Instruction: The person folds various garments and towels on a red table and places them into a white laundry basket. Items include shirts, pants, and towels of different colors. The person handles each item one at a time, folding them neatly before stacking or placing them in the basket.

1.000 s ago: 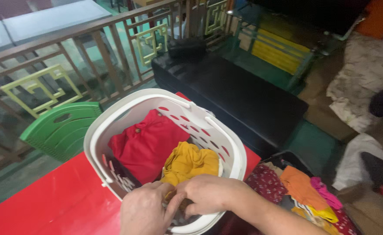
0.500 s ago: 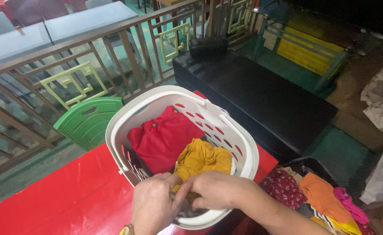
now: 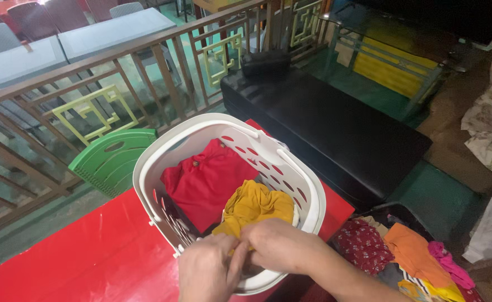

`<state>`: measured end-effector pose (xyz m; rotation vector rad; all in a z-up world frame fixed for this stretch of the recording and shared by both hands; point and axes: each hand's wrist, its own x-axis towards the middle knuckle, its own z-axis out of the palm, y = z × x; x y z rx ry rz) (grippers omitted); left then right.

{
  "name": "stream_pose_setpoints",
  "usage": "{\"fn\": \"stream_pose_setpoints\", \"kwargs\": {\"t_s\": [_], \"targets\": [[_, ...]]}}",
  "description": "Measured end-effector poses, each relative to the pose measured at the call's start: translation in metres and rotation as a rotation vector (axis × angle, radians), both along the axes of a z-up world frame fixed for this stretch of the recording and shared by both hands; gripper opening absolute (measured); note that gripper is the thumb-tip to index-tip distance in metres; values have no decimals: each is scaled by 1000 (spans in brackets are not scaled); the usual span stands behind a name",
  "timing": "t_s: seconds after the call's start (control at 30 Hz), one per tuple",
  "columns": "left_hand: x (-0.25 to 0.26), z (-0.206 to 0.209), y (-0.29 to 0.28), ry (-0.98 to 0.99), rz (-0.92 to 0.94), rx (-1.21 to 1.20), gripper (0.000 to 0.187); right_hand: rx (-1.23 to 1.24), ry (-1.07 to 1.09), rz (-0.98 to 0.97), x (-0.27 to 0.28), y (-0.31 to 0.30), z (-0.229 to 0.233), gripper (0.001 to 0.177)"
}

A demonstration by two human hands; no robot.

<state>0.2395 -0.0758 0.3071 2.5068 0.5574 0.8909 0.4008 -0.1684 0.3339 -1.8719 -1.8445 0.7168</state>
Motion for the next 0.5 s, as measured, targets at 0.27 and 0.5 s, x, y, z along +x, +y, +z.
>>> {"fn": "stream_pose_setpoints", "kwargs": {"t_s": [0.27,0.5], "targets": [[-7,-20,-3,-174,-139,122,30,292,-27,-155,4,-24,-5,18],[-24,-7,-1,-107,-306,97,56,514,-70,-351,37,-34,-13,16]]}}
